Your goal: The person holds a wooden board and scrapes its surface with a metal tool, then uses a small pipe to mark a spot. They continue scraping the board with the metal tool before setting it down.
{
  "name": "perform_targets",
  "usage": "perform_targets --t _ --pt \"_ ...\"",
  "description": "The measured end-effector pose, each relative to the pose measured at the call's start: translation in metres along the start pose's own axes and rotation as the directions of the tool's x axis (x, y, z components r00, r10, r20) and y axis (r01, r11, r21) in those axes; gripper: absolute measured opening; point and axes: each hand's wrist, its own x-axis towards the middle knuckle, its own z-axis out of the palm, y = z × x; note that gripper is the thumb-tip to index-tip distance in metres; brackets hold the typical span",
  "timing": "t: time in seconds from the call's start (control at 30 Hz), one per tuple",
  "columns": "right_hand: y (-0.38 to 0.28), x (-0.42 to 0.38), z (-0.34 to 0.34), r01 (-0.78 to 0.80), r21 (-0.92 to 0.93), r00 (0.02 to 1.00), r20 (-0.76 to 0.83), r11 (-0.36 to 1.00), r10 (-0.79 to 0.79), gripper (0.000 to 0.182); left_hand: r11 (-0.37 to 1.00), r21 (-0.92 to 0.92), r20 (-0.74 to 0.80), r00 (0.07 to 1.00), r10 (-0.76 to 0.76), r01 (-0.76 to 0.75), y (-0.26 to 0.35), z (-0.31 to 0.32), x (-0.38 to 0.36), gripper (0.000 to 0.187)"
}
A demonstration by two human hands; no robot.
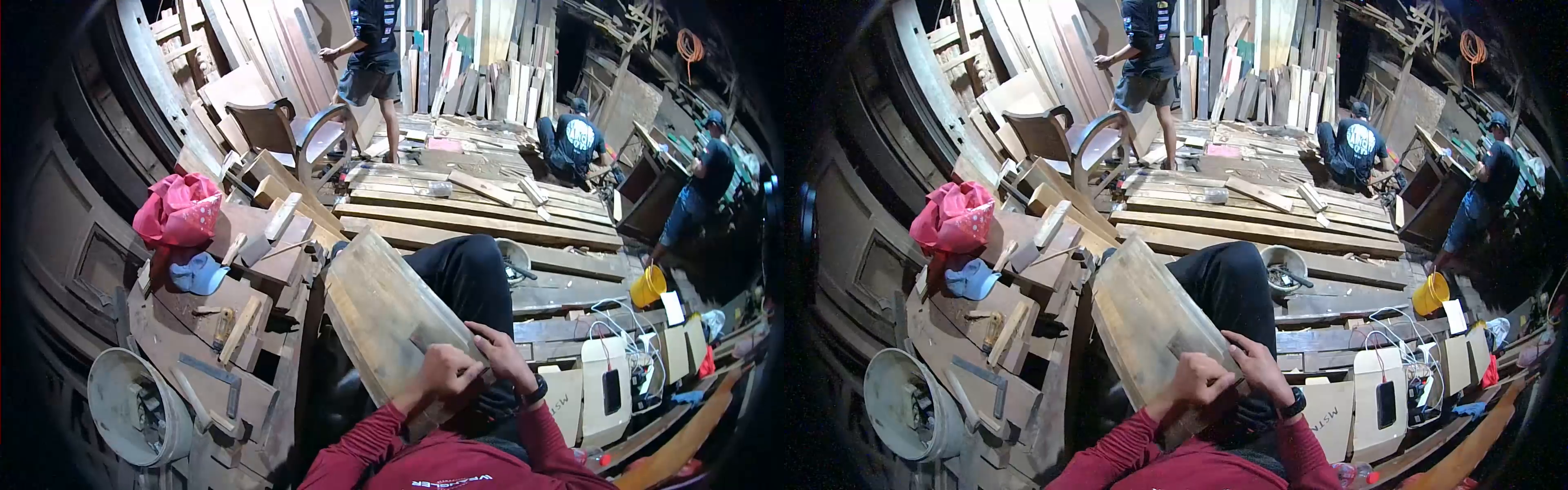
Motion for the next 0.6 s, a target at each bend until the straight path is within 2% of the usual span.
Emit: perform_targets --t 0.07,0.1,0.2,0.23,0.37,0.47,0.5,0.6 --pt "0.010 0.005 0.001 0.048 0.013 0.999 -0.008 0.999 -0.048 0.039 1.000 0.011 -0.002 1.000 0.011 -0.011 -0.004 -0.003 0.002 0.024" --pt "0.005 0.004 0.001 0.025 0.009 1.000 -0.002 1.000 -0.025 0.038 0.997 -0.083 0.033 0.999 0.003 0.000 0.009 -0.002 -0.001 0.024" --pt "-0.004 0.003 0.000 -0.045 -0.018 0.999 0.009 0.999 0.045 0.038 0.994 -0.008 0.161 0.981 0.106 -0.106 0.024 0.004 -0.007 0.024" --pt "-0.005 0.002 0.000 -0.018 -0.002 1.000 0.008 1.000 0.018 0.038 0.996 0.012 0.148 0.986 0.082 -0.085 0.018 0.006 -0.008 0.025" --pt "0.003 0.002 0.001 0.066 -0.003 0.997 -0.031 0.998 -0.067 0.038 0.993 0.108 -0.068 0.997 -0.044 0.051 -0.012 -0.005 0.001 0.025" --pt "-0.003 0.002 0.001 0.034 0.012 0.999 -0.023 0.999 -0.034 0.038 1.000 -0.008 -0.014 1.000 -0.001 0.001 -0.005 -0.001 -0.004 0.023" --pt "0.000 0.004 0.002 0.056 -0.017 0.998 -0.032 0.998 -0.056 0.038 0.999 0.041 0.088 0.996 0.020 -0.023 0.004 -0.003 -0.006 0.021" --pt "0.001 0.002 0.003 0.038 -0.005 0.999 -0.034 0.999 -0.038 0.038 0.998 0.046 0.110 0.993 0.036 -0.041 0.002 0.000 -0.009 0.020"
